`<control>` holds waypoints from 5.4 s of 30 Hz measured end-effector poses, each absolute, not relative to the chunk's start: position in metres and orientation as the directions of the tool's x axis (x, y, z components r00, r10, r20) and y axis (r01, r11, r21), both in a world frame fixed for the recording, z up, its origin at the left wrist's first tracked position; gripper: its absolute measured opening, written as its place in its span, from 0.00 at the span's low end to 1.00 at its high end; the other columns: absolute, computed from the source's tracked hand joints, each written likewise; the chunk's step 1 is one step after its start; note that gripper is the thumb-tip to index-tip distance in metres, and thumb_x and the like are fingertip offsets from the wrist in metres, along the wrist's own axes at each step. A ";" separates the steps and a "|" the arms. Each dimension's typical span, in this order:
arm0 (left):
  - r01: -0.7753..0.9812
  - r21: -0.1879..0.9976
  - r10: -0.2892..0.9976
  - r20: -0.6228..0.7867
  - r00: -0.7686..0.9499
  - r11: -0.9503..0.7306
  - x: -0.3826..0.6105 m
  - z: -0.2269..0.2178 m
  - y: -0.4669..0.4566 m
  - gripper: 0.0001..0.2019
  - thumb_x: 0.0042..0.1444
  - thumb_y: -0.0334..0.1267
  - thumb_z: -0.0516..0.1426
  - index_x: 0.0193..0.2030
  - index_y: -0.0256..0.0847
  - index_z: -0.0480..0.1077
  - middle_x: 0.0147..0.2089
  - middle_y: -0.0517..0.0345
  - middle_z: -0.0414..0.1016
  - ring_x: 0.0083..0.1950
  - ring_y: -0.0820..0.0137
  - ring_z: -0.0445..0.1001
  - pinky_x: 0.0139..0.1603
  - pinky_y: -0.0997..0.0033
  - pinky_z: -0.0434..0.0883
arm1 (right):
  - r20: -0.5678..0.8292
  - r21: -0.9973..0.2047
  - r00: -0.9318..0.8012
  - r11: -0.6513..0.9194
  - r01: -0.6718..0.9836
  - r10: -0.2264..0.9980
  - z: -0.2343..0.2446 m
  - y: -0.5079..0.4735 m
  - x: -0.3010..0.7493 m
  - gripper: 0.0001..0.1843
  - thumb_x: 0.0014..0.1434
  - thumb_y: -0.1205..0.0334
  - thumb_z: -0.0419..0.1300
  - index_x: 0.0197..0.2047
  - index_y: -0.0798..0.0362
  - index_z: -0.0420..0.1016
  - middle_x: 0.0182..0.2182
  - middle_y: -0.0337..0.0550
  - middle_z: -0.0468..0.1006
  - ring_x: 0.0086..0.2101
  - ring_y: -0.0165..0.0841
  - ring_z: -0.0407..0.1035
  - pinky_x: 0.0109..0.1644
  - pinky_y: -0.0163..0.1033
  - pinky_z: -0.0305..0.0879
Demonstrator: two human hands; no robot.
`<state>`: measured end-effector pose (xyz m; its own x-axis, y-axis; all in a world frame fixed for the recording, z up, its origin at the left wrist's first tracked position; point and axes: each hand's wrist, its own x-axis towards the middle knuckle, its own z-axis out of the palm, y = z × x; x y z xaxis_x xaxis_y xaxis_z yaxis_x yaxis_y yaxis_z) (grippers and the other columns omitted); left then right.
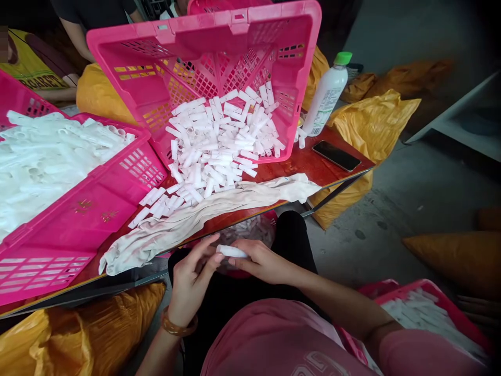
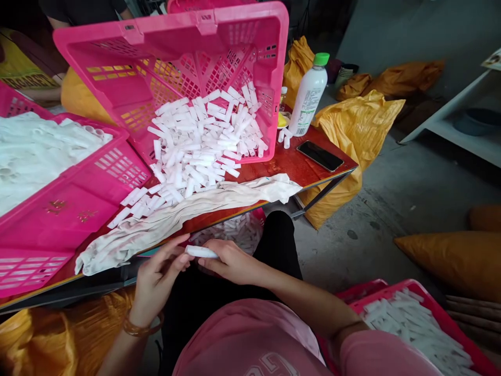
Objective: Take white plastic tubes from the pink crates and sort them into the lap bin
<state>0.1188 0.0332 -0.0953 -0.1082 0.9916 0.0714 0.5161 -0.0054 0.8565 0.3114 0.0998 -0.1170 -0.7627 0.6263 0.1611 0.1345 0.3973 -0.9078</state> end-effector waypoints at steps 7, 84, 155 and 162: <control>0.549 0.835 0.999 0.044 -0.013 -0.030 0.122 -0.086 0.033 0.13 0.66 0.43 0.52 0.35 0.40 0.73 0.30 0.58 0.73 0.30 0.71 0.69 0.34 0.74 0.67 | 0.235 -0.759 -0.696 0.576 0.304 0.678 -0.127 0.097 0.310 0.13 0.70 0.60 0.48 0.50 0.55 0.69 0.38 0.47 0.76 0.38 0.35 0.70 0.42 0.36 0.65; 0.704 0.698 0.962 0.260 -0.079 -0.131 0.113 -0.073 0.031 0.07 0.67 0.41 0.52 0.46 0.43 0.68 0.43 0.55 0.77 0.44 0.66 0.77 0.46 0.69 0.72 | 0.206 -0.925 -0.687 0.368 0.096 0.697 -0.115 0.098 0.286 0.07 0.68 0.60 0.54 0.42 0.54 0.70 0.35 0.40 0.72 0.34 0.30 0.66 0.41 0.34 0.61; 0.120 0.906 0.869 -0.343 -0.358 0.407 0.032 -0.181 -0.023 0.26 0.56 0.59 0.58 0.48 0.37 0.78 0.29 0.57 0.70 0.31 0.70 0.68 0.31 0.74 0.64 | -0.256 -0.749 -0.736 0.352 0.561 0.627 -0.266 0.109 0.228 0.19 0.55 0.74 0.60 0.52 0.61 0.72 0.42 0.53 0.78 0.42 0.40 0.71 0.42 0.40 0.67; 0.313 0.882 0.933 -0.307 -0.186 0.352 0.017 -0.172 -0.027 0.23 0.59 0.58 0.56 0.45 0.39 0.79 0.30 0.54 0.76 0.33 0.66 0.73 0.33 0.72 0.69 | 0.085 -0.616 -0.851 0.699 0.364 0.518 -0.156 0.161 0.234 0.11 0.66 0.64 0.54 0.48 0.52 0.76 0.41 0.44 0.79 0.42 0.34 0.72 0.49 0.37 0.68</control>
<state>0.0172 -0.0274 -0.1722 -0.1862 0.9335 -0.3065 0.3126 0.3520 0.8822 0.2339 0.1612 -0.1560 -0.8512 0.5179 0.0850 0.3635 0.6986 -0.6163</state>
